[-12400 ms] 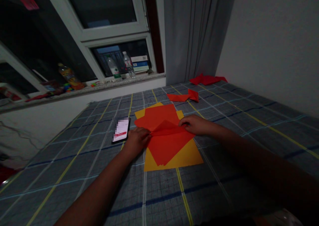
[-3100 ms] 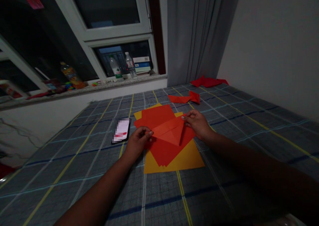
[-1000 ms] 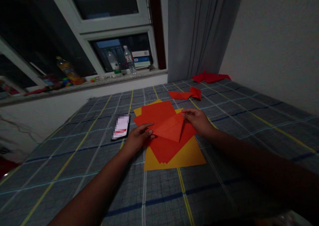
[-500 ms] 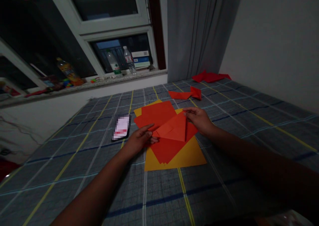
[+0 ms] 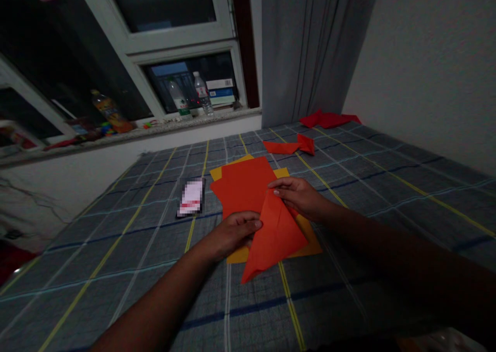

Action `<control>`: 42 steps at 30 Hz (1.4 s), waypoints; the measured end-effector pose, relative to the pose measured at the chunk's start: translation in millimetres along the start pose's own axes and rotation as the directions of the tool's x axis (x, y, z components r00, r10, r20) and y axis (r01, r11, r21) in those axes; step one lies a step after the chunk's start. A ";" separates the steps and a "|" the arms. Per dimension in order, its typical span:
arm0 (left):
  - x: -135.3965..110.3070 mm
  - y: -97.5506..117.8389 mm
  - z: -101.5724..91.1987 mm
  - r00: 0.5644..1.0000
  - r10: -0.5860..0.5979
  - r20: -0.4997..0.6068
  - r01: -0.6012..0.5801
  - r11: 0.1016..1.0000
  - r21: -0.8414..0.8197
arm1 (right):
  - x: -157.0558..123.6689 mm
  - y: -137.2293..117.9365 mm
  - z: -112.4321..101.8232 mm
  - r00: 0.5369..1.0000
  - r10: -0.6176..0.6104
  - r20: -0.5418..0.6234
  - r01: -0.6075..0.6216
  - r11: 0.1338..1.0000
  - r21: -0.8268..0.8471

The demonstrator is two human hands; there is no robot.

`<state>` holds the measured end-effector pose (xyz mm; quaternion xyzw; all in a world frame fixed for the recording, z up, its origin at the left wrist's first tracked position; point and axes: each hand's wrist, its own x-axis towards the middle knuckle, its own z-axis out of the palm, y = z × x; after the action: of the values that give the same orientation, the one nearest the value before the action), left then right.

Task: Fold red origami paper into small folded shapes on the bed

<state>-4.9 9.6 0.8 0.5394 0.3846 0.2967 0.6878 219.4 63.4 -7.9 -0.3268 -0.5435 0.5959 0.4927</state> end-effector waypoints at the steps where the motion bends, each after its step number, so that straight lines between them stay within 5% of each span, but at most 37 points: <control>1: 0.6 -0.9 2.5 1.000 -0.003 -0.012 0.003 1.000 -0.014 | -0.9 -0.8 1.0 1.000 -0.028 -0.010 0.028 0.999 -0.038; 3: 2.8 -1.5 3.9 0.994 0.046 -0.102 -0.051 0.998 -0.040 | -2.8 -5.1 1.1 0.981 -0.163 -0.102 0.142 0.972 -0.186; 5: 5.1 -0.4 2.0 0.950 0.162 -0.268 -0.159 0.987 0.031 | -5.8 -12.5 0.1 0.899 -0.397 -0.185 0.291 0.857 -0.426; 8: 6.4 2.2 -1.3 0.843 0.329 -0.426 -0.242 0.938 0.248 | -13.9 -22.8 2.0 0.772 -0.631 -0.081 0.419 0.600 -0.681; 10: 5.4 2.6 -0.6 0.795 0.402 -0.454 -0.272 0.905 0.326 | -20.9 -24.2 8.2 0.786 -0.619 -0.016 0.425 0.558 -0.713; 15: 0.5 2.0 8.6 0.819 0.478 -0.318 -0.350 0.855 0.384 | -33.4 -10.9 30.4 0.947 -0.319 0.018 0.270 0.770 -0.578; 20: -1.4 7.5 10.2 0.818 0.551 -0.166 -0.410 0.760 0.504 | -29.8 -3.4 34.8 0.980 -0.122 0.160 0.151 0.970 -0.189; 28: -2.1 10.3 10.8 0.838 0.507 -0.201 -0.320 0.756 0.571 | -26.4 -2.4 35.8 0.986 -0.032 0.165 0.031 0.999 0.008; 38: 2.5 -3.3 3.2 0.842 0.518 -0.152 -0.422 0.807 0.412 | -21.9 -0.7 33.9 0.979 0.004 0.204 -0.010 0.999 0.032; 42: 2.4 -3.9 4.0 0.825 0.540 -0.168 -0.443 0.802 0.401 | -21.6 -2.8 32.2 0.996 -0.029 0.090 0.035 0.997 -0.065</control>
<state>-0.3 8.6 -3.0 0.6867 0.3670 0.4656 0.4206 196.7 32.4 -2.0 -0.3075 -0.5896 0.5833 0.4665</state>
